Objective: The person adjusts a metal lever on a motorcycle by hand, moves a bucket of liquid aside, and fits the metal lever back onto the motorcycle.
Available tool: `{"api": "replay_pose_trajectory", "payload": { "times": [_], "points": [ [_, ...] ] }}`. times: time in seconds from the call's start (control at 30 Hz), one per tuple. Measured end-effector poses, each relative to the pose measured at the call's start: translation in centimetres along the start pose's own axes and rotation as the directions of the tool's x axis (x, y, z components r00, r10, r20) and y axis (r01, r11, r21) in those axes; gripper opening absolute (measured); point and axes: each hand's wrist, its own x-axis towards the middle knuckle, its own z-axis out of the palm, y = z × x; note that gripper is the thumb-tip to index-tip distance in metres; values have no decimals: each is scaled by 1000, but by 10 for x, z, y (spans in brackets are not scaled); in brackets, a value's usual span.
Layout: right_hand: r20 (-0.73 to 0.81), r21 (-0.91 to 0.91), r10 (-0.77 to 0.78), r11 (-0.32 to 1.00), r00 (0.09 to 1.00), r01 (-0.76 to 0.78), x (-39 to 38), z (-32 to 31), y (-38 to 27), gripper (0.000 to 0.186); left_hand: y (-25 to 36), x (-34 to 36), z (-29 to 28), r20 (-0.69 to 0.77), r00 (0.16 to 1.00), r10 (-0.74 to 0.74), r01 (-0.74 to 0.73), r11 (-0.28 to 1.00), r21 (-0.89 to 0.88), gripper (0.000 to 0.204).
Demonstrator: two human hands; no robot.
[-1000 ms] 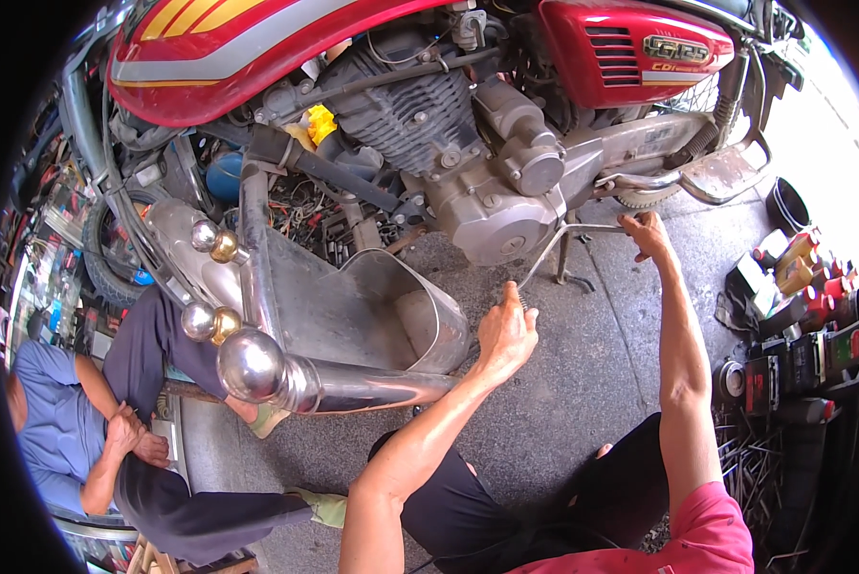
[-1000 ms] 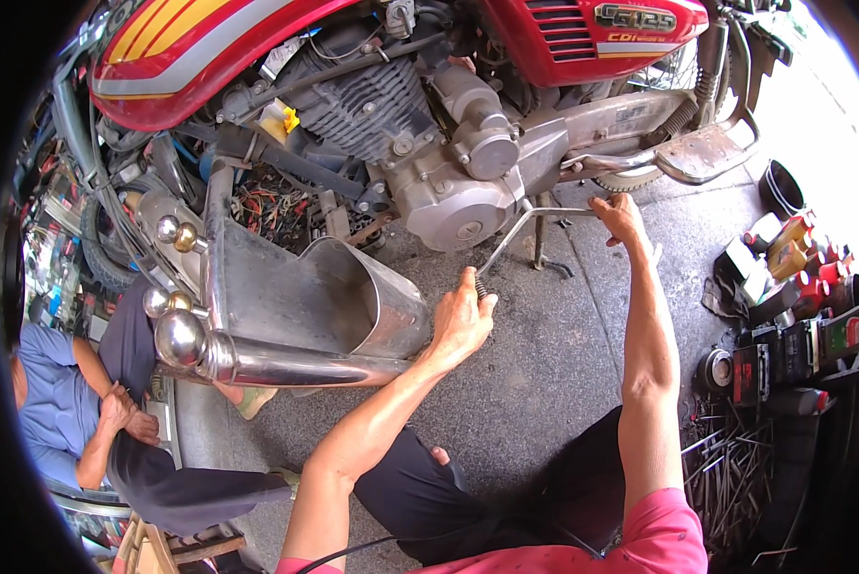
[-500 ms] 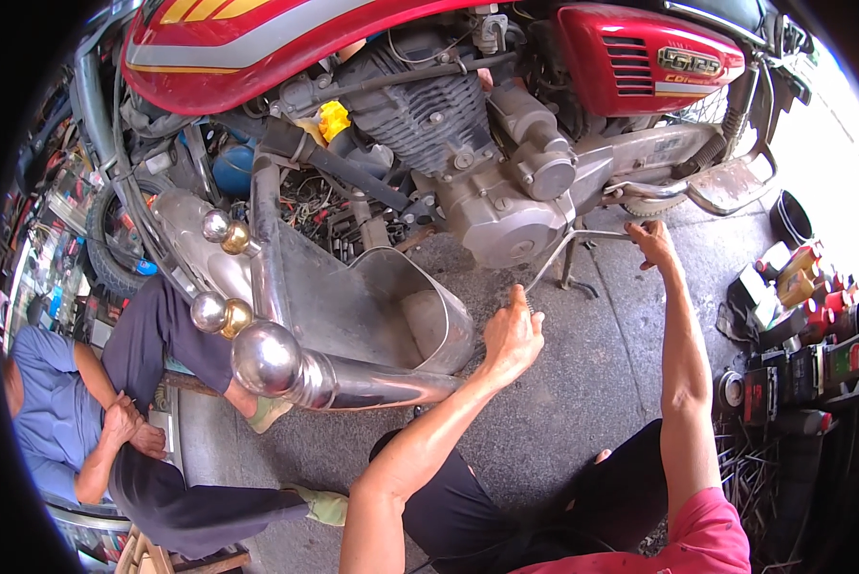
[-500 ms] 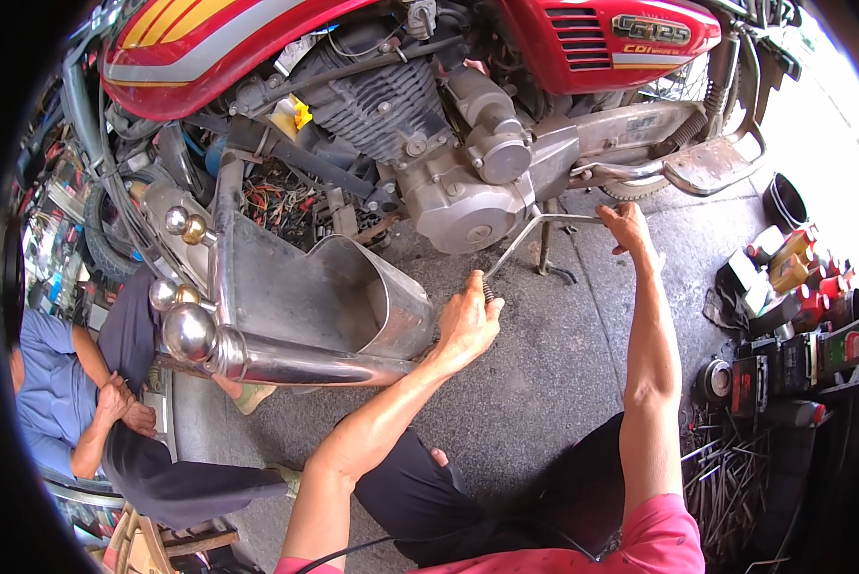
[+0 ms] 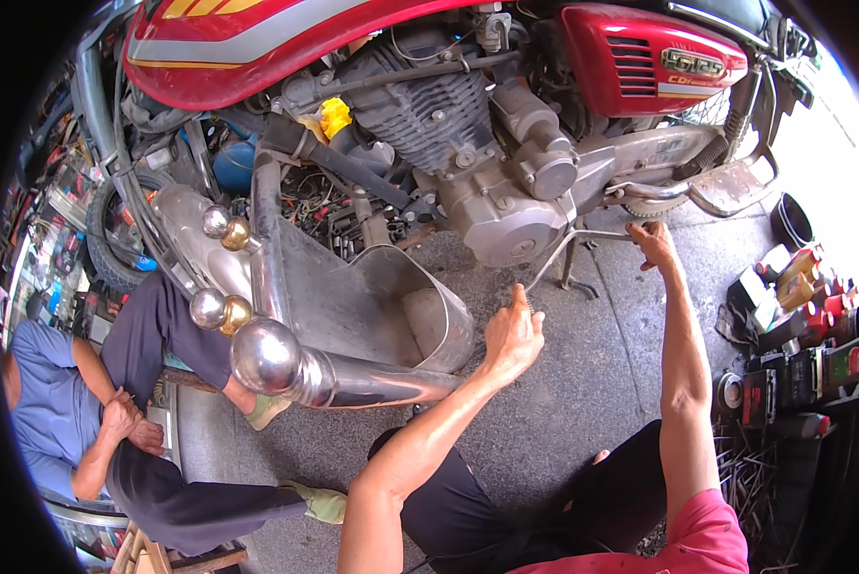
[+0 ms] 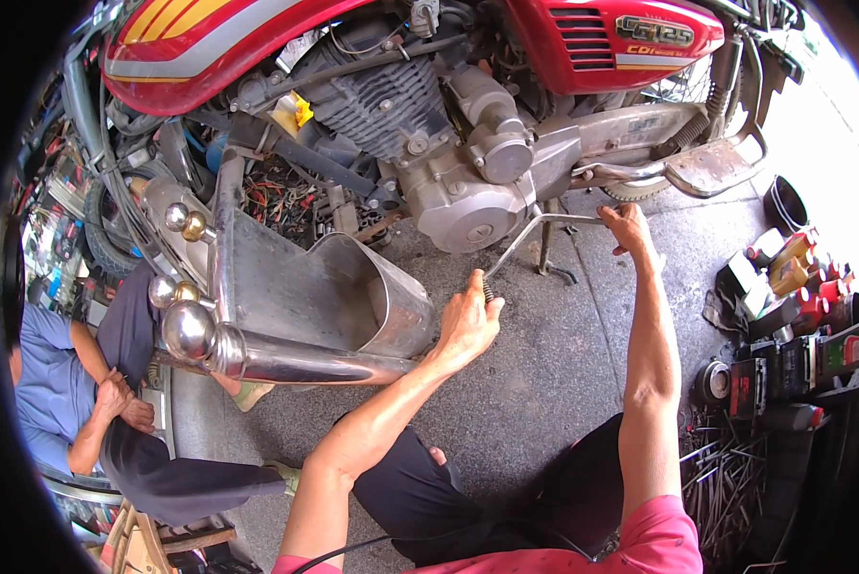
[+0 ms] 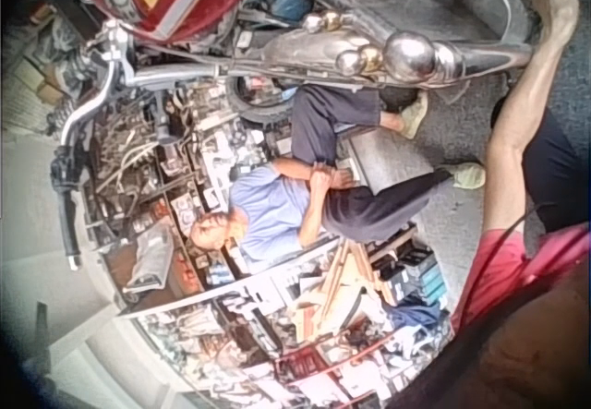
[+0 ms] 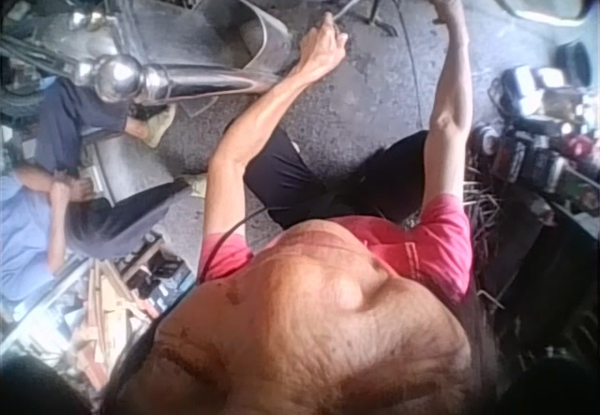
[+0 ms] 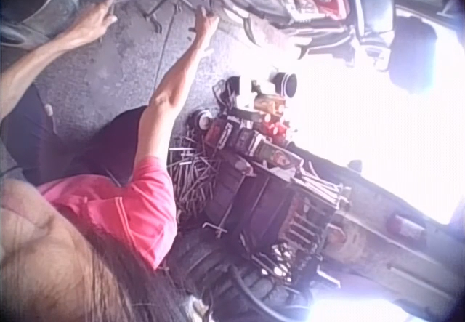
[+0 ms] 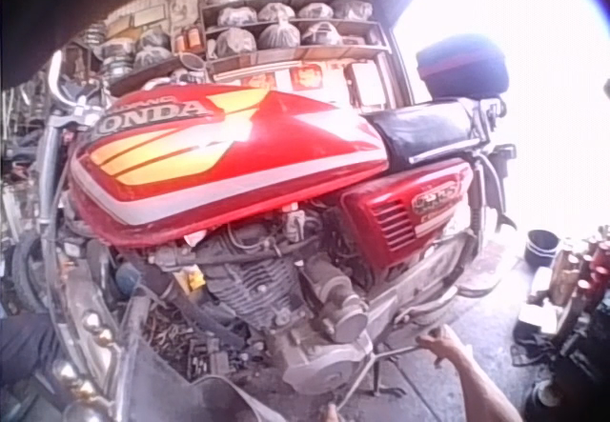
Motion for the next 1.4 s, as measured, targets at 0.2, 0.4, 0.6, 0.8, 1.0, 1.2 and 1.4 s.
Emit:
{"api": "replay_pose_trajectory", "payload": {
  "times": [0.2, 0.4, 0.6, 0.8, 1.0, 1.2, 1.4],
  "points": [
    [-11, 2, -19, 1000, 1000, 19, 1, 1, 1, 41, 4, 1, -4, 47, 996, -82, 83, 996, -22, 53],
    [-10, -14, -7, 1000, 1000, 7, 3, 1, 3, 42, 6, 1, -6, 60, 995, -84, 86, 996, -17, 54],
    [-10, -1, -4, 1000, 1000, 4, 1, 1, 1, 41, 7, 0, -6, 80, 991, -103, 105, 994, -22, 56],
    [-4, -1, 3, 1000, 1000, -3, 0, -1, 0, 40, 2, 0, -2, 57, 998, -39, 42, 997, -59, 60],
    [5, -14, -4, 1000, 1000, 4, 0, -1, -1, 42, 2, 1, -3, 50, 998, -43, 47, 996, -70, 61],
    [16, -30, 3, 1000, 1000, -2, -1, -1, -2, 43, 2, -1, -4, -16, 999, 29, -29, 999, 28, 60],
    [20, -21, 11, 1000, 1000, -11, -1, -1, -2, 43, 8, 0, -9, 61, 992, -109, 110, 994, 0, 53]
  ]
}}
